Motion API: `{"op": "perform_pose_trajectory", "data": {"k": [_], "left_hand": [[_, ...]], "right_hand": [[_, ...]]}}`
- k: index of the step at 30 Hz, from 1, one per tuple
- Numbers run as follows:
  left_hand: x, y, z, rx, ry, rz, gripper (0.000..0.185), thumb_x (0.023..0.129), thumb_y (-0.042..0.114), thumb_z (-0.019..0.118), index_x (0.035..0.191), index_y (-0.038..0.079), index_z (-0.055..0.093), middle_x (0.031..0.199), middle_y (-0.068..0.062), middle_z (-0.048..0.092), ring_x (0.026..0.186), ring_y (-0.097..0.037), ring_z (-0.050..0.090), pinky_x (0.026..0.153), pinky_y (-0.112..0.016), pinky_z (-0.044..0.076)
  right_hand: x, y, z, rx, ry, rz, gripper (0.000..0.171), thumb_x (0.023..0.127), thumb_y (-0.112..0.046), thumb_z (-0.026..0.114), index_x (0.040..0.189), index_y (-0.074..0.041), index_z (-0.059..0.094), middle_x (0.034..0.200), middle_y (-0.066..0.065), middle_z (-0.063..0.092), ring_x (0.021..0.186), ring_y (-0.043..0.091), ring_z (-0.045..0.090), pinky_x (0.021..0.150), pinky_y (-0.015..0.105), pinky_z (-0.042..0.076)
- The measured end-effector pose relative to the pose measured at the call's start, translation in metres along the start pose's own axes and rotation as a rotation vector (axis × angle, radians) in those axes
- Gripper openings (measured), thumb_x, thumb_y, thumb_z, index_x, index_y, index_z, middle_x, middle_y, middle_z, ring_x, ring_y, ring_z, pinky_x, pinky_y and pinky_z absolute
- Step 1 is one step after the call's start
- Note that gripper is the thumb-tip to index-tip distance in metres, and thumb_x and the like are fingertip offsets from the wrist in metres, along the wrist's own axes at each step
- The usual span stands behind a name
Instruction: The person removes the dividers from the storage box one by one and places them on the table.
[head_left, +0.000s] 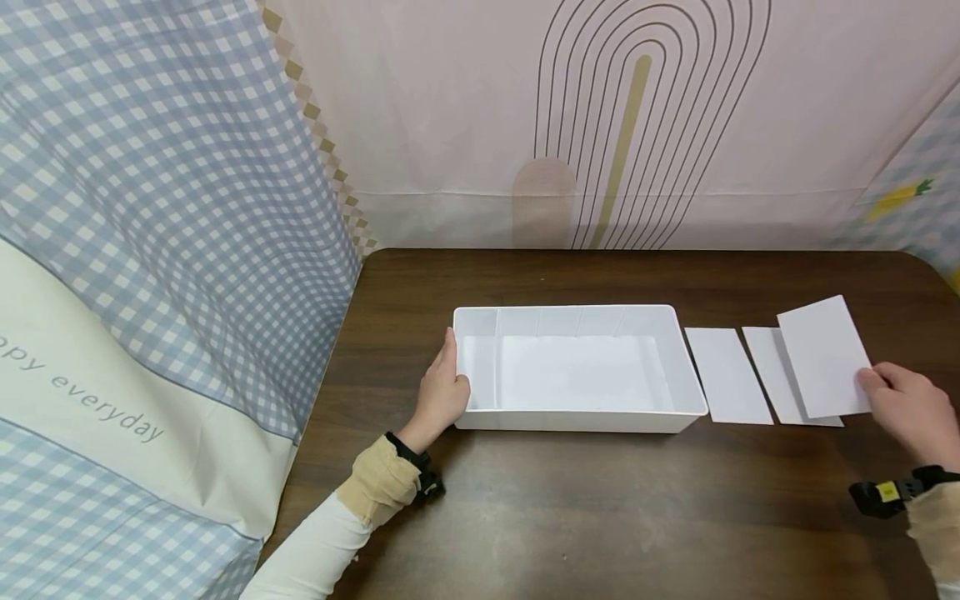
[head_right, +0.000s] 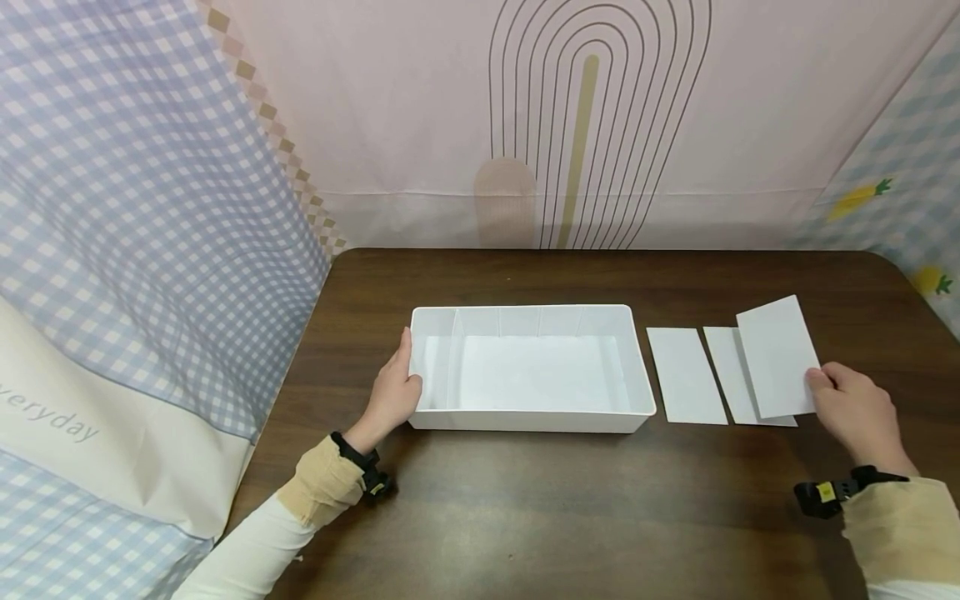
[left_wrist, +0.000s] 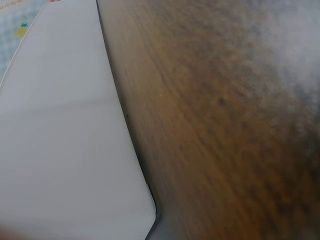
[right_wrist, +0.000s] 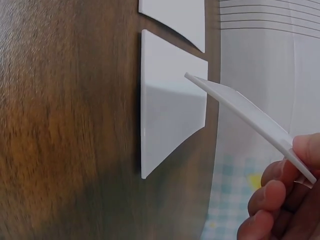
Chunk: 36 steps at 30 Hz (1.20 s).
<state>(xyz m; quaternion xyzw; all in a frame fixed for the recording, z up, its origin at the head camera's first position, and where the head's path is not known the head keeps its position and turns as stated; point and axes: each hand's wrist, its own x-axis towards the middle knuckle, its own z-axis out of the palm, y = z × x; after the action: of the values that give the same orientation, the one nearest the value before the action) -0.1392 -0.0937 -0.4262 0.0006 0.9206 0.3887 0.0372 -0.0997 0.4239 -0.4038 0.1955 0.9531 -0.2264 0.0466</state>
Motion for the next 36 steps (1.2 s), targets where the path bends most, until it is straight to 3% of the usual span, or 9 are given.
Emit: {"op": "perform_pose_trajectory", "data": {"k": [10,17,20,28,36], "left_hand": [[0.000,0.000,0.000,0.000,-0.001,-0.004,0.070,0.080,0.000,0.034,0.143,0.010,0.007,0.147,-0.009,0.018,0.124,-0.028,0.035,0.090,-0.038,0.037],[0.000,0.000,0.000,-0.006,0.001,0.000,0.070,0.080,0.000,0.034,0.143,0.009,0.007,0.147,-0.010,0.018,0.127,-0.027,0.030,0.093,-0.040,0.036],[0.000,0.001,0.000,-0.008,-0.003,-0.004,0.070,0.080,0.000,0.034,0.143,0.010,0.007,0.147,-0.009,0.018,0.128,-0.026,0.030,0.094,-0.040,0.035],[0.000,0.001,0.000,0.001,0.000,0.006,0.070,0.080,0.000,0.035,0.143,0.009,0.007,0.146,-0.011,0.019,0.129,-0.026,0.028,0.097,-0.041,0.033],[0.000,0.001,0.000,-0.002,0.001,0.011,0.069,0.080,0.000,0.034,0.143,0.009,0.006,0.147,-0.011,0.018,0.128,-0.026,0.028,0.096,-0.040,0.034]], "right_hand": [[0.006,0.011,-0.001,-0.011,-0.001,0.017,0.055,0.095,-0.033,0.022,0.114,0.017,0.035,0.106,0.040,0.037,0.083,0.045,0.040,0.063,0.048,0.035],[0.012,0.020,0.000,-0.034,0.010,0.021,0.051,0.095,-0.031,0.022,0.108,0.015,0.039,0.097,0.037,0.042,0.077,0.040,0.041,0.059,0.042,0.034],[0.025,0.039,0.006,-0.041,0.031,0.038,0.053,0.095,-0.035,0.022,0.106,0.013,0.041,0.093,0.034,0.044,0.073,0.036,0.041,0.058,0.041,0.033],[0.081,0.120,0.036,-0.032,0.114,-0.017,0.053,0.093,-0.040,0.024,0.101,0.007,0.047,0.075,0.022,0.050,0.060,0.026,0.043,0.047,0.030,0.030],[0.092,0.136,0.038,-0.032,0.123,-0.025,0.052,0.093,-0.040,0.025,0.098,0.007,0.048,0.072,0.020,0.050,0.058,0.024,0.042,0.045,0.029,0.030]]}}
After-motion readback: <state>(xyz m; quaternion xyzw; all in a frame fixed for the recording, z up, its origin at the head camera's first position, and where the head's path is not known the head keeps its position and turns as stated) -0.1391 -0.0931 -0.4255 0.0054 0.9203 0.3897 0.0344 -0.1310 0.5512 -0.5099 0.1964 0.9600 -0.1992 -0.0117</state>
